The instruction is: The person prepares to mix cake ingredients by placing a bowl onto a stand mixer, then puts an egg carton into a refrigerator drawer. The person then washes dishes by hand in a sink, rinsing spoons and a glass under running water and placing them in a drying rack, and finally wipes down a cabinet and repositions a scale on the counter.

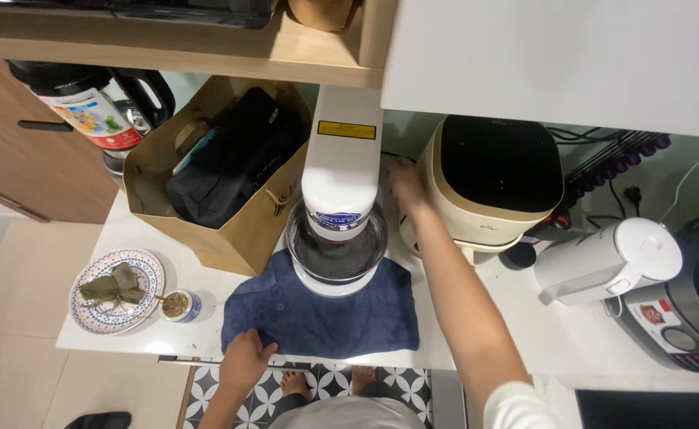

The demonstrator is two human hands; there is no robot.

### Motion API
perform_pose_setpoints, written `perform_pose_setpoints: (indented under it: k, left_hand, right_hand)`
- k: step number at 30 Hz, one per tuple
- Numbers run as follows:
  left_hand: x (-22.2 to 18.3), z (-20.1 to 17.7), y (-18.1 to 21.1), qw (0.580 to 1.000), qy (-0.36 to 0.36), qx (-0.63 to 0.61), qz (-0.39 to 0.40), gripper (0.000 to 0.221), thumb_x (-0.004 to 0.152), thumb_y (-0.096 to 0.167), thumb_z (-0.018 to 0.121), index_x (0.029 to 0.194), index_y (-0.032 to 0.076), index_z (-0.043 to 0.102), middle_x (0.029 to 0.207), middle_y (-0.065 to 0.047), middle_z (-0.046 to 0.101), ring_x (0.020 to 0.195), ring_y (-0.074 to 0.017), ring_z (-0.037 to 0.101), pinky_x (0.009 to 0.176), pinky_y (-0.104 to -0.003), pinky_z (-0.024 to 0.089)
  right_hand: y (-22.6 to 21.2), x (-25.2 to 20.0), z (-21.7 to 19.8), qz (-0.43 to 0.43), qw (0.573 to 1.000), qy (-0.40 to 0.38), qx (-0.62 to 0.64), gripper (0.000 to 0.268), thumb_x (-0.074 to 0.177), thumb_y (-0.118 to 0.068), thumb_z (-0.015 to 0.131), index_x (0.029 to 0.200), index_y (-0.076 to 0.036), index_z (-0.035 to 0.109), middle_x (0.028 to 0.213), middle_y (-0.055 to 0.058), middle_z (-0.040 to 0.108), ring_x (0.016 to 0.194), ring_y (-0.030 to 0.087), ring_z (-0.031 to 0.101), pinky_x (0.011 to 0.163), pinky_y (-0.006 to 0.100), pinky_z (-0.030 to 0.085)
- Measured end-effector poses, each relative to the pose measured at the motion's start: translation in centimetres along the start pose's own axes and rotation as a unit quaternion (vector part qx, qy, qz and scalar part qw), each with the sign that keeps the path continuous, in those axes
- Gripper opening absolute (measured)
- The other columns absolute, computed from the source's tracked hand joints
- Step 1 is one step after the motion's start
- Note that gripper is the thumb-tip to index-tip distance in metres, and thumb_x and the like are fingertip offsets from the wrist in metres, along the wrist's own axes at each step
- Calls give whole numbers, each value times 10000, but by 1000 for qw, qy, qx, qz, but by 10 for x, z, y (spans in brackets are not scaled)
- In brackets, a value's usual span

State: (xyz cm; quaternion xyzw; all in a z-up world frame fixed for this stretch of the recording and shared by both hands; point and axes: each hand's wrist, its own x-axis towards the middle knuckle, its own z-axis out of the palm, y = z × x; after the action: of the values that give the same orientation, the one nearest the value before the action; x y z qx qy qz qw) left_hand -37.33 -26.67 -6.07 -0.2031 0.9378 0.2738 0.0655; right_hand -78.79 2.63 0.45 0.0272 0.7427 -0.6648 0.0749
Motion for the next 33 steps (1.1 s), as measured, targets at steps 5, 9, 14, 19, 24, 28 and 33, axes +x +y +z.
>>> perform_pose_setpoints:
  k: [5, 9, 14, 19, 24, 28, 33]
  left_hand:
    - [-5, -15, 14, 999, -31, 15, -31, 396, 793, 370, 823, 771, 55, 584, 853, -132, 637, 870, -354, 644, 764, -472, 525]
    - [-8, -12, 13, 999, -22, 16, -35, 388, 791, 372, 815, 770, 67, 576, 859, -108, 642, 868, -336, 651, 743, -464, 535]
    - [-10, -10, 11, 1000, 14, 10, -4, 367, 788, 372, 804, 771, 82, 578, 851, -104, 639, 858, -334, 648, 731, -462, 537]
    - [-13, -18, 19, 1000, 9, 4, -16, 367, 791, 372, 804, 770, 80, 583, 852, -96, 637, 879, -330, 641, 736, -465, 533]
    - [-15, -19, 6, 1000, 1, -27, -1, 358, 779, 333, 819, 747, 64, 585, 825, -113, 637, 854, -339, 640, 731, -458, 528]
    - [-19, -27, 4, 999, 1, -38, -15, 354, 760, 298, 835, 735, 50, 583, 819, -113, 639, 827, -348, 649, 712, -465, 525]
    - [-16, -29, 13, 1000, -12, -3, -9, 347, 768, 322, 832, 750, 75, 589, 820, -93, 645, 830, -325, 658, 713, -463, 517]
  right_hand:
    - [41, 52, 9, 18, 995, -98, -4, 394, 952, -364, 677, 1156, -29, 714, 889, 73, 619, 710, 180, 502, 582, 364, 376]
    - [90, 94, 12, 109, 984, -143, -1, 381, 892, -371, 742, 1139, -82, 750, 994, 85, 719, 784, 175, 614, 644, 364, 479]
    - [89, 86, 2, 133, 977, -150, 74, 424, 877, -402, 713, 1174, -99, 732, 1068, 75, 765, 864, 158, 708, 709, 343, 574]
    - [87, 74, -7, 68, 972, -146, 173, 526, 917, -458, 652, 1277, -77, 698, 1102, 78, 767, 895, 163, 719, 717, 334, 564]
    - [48, 55, 0, -3, 976, -171, 132, 518, 976, -356, 654, 1311, 39, 650, 1164, 131, 728, 962, 187, 698, 815, 337, 564]
    - [16, 35, 1, -78, 975, -176, 111, 501, 997, -325, 640, 1330, 50, 640, 1223, 113, 715, 1032, 157, 689, 872, 304, 549]
    - [2, 36, 2, -74, 981, -156, 85, 473, 994, -317, 642, 1300, 44, 649, 1188, 112, 714, 1005, 163, 684, 850, 311, 543]
